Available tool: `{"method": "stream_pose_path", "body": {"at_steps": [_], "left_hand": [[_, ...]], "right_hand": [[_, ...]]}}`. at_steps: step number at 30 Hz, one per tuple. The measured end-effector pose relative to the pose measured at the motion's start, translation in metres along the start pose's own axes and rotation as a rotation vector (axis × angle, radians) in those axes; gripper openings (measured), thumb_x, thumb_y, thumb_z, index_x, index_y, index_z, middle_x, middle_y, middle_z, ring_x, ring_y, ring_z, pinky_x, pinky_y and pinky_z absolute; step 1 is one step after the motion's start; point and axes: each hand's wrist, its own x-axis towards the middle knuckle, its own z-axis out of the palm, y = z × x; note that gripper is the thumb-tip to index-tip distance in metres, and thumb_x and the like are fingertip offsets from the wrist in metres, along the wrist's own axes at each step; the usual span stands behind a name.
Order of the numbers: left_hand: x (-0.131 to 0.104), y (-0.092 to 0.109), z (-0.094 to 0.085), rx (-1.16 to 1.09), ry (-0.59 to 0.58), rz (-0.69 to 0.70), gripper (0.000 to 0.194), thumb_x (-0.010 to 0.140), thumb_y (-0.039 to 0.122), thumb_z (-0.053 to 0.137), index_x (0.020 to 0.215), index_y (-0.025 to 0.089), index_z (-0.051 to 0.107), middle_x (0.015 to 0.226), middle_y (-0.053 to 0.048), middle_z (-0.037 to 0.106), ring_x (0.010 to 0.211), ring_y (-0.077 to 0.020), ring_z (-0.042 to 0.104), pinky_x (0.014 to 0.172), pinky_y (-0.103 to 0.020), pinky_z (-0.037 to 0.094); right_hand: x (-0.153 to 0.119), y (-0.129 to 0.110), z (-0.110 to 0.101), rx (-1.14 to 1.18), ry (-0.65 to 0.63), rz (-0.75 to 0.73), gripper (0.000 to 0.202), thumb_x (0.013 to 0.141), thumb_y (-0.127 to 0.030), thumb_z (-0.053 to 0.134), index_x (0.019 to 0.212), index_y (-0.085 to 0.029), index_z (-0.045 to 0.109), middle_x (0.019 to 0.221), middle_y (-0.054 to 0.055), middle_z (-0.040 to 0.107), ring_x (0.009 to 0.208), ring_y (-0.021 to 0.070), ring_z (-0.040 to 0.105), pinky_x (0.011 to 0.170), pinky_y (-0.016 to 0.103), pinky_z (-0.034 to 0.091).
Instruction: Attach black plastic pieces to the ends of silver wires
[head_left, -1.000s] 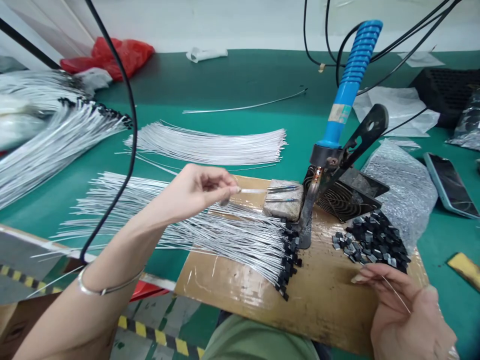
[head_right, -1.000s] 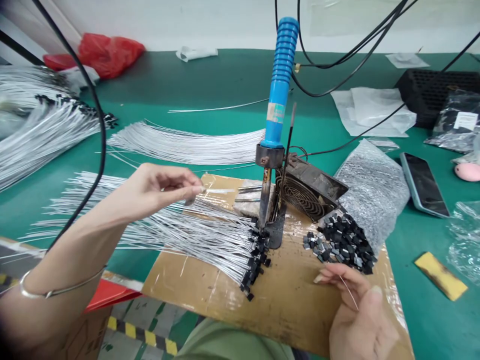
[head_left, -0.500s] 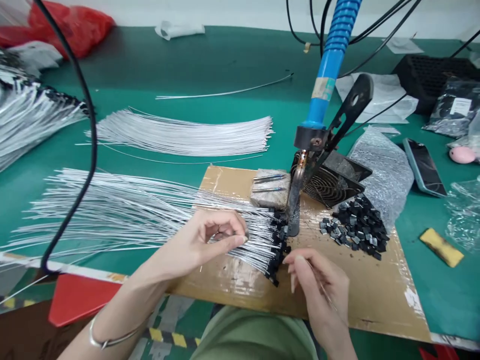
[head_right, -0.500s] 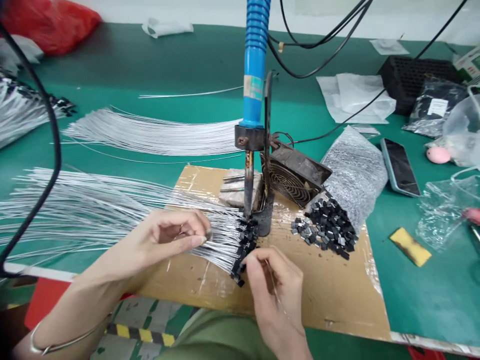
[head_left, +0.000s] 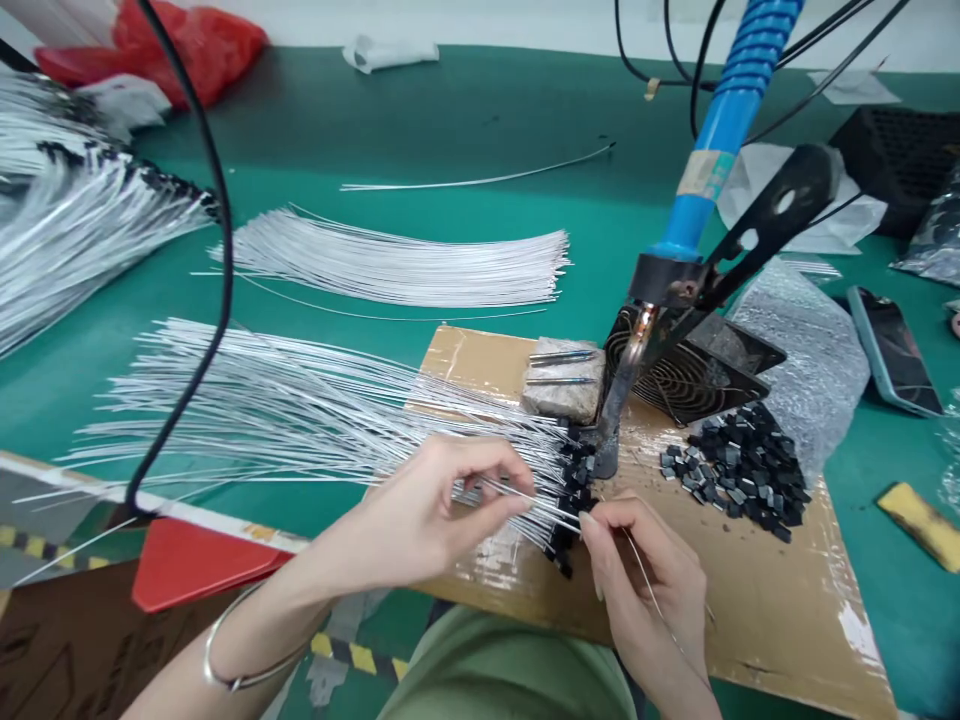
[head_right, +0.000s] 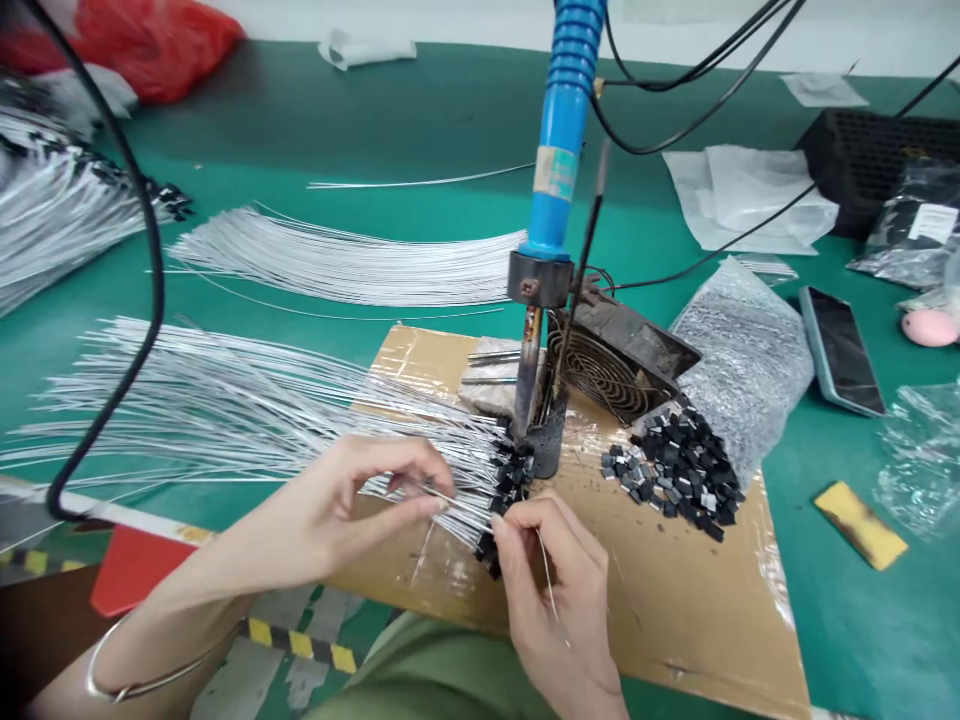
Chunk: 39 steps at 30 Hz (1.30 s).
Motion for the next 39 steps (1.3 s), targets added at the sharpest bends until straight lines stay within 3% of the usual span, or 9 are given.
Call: {"method": "stream_pose_path", "body": {"at_steps": [4,8,12,17,19,24,27,32,39], "left_hand": [[-0.002,0.01,0.015,0.12,-0.034,-0.001,0.024,0.1,0.037,0.063,0.116,0.021,0.072,0.091,-0.004,0.075,0.071,-0.017,0.061,0.064,-0.028,0.044],[0.004,0.016,0.026,0.06,-0.098,0.009,0.018,0.102,0.027,0.055,0.095,0.02,0.07,0.071,0.003,0.061,0.06,-0.0122,0.05,0.057,-0.026,0.036],[0.01,0.013,0.032,-0.097,-0.096,-0.076,0.022,0.101,0.032,0.055,0.084,0.02,0.062,0.063,0.006,0.043,0.055,-0.012,0.034,0.051,-0.027,0.024],[0.013,0.014,0.035,-0.223,0.003,-0.178,0.027,0.096,0.041,0.057,0.081,0.02,0.059,0.064,0.004,0.046,0.057,-0.0131,0.034,0.053,-0.028,0.023],[0.015,0.015,0.036,-0.246,0.013,-0.195,0.028,0.094,0.043,0.057,0.08,0.019,0.059,0.063,0.004,0.046,0.058,-0.0134,0.035,0.053,-0.028,0.023],[0.017,0.016,0.038,-0.254,0.013,-0.203,0.03,0.093,0.045,0.059,0.079,0.019,0.06,0.06,0.006,0.041,0.055,-0.0123,0.032,0.051,-0.027,0.021],[0.017,0.015,0.038,-0.272,0.018,-0.198,0.031,0.092,0.046,0.06,0.079,0.019,0.06,0.063,0.004,0.047,0.056,-0.012,0.033,0.052,-0.028,0.022],[0.016,0.016,0.04,-0.297,0.042,-0.194,0.03,0.092,0.046,0.062,0.079,0.018,0.061,0.064,0.002,0.052,0.057,-0.0123,0.035,0.052,-0.027,0.023],[0.011,0.011,0.047,-0.321,0.093,-0.158,0.029,0.095,0.043,0.063,0.08,0.018,0.063,0.068,-0.001,0.059,0.059,-0.0136,0.046,0.052,-0.025,0.032]], "right_hand": [[-0.001,0.003,-0.002,-0.028,-0.021,-0.026,0.028,0.104,-0.031,0.059,0.077,-0.022,0.063,0.067,-0.004,0.05,0.059,0.0115,0.048,0.053,0.025,0.033],[0.0,0.004,-0.003,-0.034,-0.023,-0.081,0.024,0.103,-0.029,0.061,0.079,-0.022,0.064,0.067,-0.004,0.048,0.058,0.0116,0.045,0.056,0.025,0.035],[0.001,0.004,-0.002,-0.004,0.044,-0.097,0.025,0.102,-0.028,0.062,0.078,-0.022,0.065,0.068,-0.003,0.052,0.06,0.012,0.047,0.058,0.025,0.037],[0.004,0.0,-0.006,0.133,0.286,0.098,0.032,0.101,-0.038,0.067,0.074,-0.021,0.062,0.056,-0.006,0.049,0.049,0.0085,0.045,0.049,0.021,0.035],[0.006,-0.002,-0.006,0.221,0.311,0.181,0.033,0.098,-0.042,0.071,0.074,-0.02,0.065,0.053,-0.007,0.05,0.046,0.0078,0.046,0.047,0.02,0.038],[0.006,-0.001,0.001,0.368,0.185,0.221,0.024,0.094,-0.041,0.075,0.084,-0.02,0.081,0.068,-0.001,0.065,0.046,0.0076,0.055,0.044,0.02,0.047],[0.004,-0.004,0.007,0.456,0.145,0.269,0.019,0.093,-0.038,0.076,0.087,-0.022,0.085,0.073,0.001,0.069,0.05,0.0084,0.057,0.046,0.02,0.05],[0.001,-0.005,0.01,0.602,0.122,0.348,0.016,0.089,-0.039,0.082,0.088,-0.024,0.087,0.073,0.001,0.072,0.052,0.0087,0.059,0.045,0.019,0.051],[0.001,0.01,0.007,0.664,0.008,0.324,0.011,0.09,-0.037,0.082,0.091,-0.027,0.087,0.069,0.0,0.074,0.047,0.0066,0.06,0.043,0.014,0.048]]}}
